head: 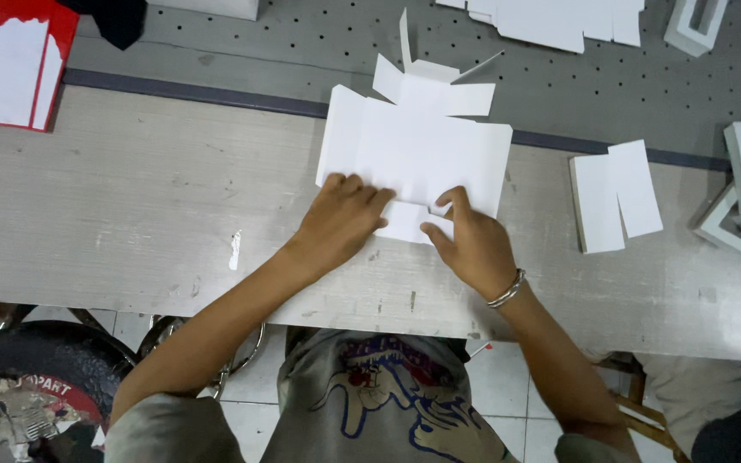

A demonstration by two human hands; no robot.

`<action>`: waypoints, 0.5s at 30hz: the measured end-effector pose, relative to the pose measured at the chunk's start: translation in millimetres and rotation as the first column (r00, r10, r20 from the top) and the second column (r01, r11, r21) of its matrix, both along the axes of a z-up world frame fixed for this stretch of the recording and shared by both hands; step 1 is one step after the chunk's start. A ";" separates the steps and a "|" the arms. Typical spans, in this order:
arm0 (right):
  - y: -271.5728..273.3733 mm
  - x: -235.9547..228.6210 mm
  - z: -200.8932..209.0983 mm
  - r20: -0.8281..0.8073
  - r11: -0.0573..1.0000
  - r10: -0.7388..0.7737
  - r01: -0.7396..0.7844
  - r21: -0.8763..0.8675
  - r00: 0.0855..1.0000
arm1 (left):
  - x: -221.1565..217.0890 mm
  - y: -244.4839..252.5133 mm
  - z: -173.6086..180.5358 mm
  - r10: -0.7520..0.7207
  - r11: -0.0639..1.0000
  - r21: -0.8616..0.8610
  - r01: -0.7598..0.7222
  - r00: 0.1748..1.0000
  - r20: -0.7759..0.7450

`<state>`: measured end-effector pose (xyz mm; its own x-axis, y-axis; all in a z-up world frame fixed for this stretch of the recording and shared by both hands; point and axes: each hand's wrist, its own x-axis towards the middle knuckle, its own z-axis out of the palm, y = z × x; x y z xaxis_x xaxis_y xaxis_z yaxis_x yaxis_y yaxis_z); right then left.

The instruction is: The person folds a flat white cardboard piece into a rectangular box by hand. They fold the side flaps inward, tuck the tabs into slots, and then insert a smaller white cardboard insert into the finished box.

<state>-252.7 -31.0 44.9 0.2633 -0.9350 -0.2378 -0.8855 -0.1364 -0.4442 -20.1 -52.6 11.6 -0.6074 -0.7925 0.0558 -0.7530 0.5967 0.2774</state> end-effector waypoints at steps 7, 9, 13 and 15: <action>-0.9 -13.8 -66.5 -0.093 0.880 0.169 -0.193 -0.434 0.981 | 4.2 -1.5 -21.0 -0.186 0.982 0.005 0.190 0.966 -0.180; 10.0 -20.0 -85.0 0.019 0.864 0.297 -0.260 -0.432 0.955 | 7.1 16.1 -16.2 -0.217 0.975 0.004 0.222 0.957 -0.193; 43.0 1.0 -51.9 0.019 0.878 0.341 -0.312 -0.362 0.940 | 16.2 43.2 -4.5 -0.191 0.973 0.093 0.212 0.962 -0.193; 48.6 9.2 -50.0 -0.121 0.869 0.339 -0.360 -0.340 0.933 | 11.9 44.0 -11.8 -0.190 0.977 0.067 0.202 0.971 -0.147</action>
<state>-243.5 17.6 -5.1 0.5843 -0.8090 0.0643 -0.7727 -0.5787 -0.2608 -8.1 -8.7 -0.2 -0.7422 -0.6640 0.0912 -0.5740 0.6999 0.4250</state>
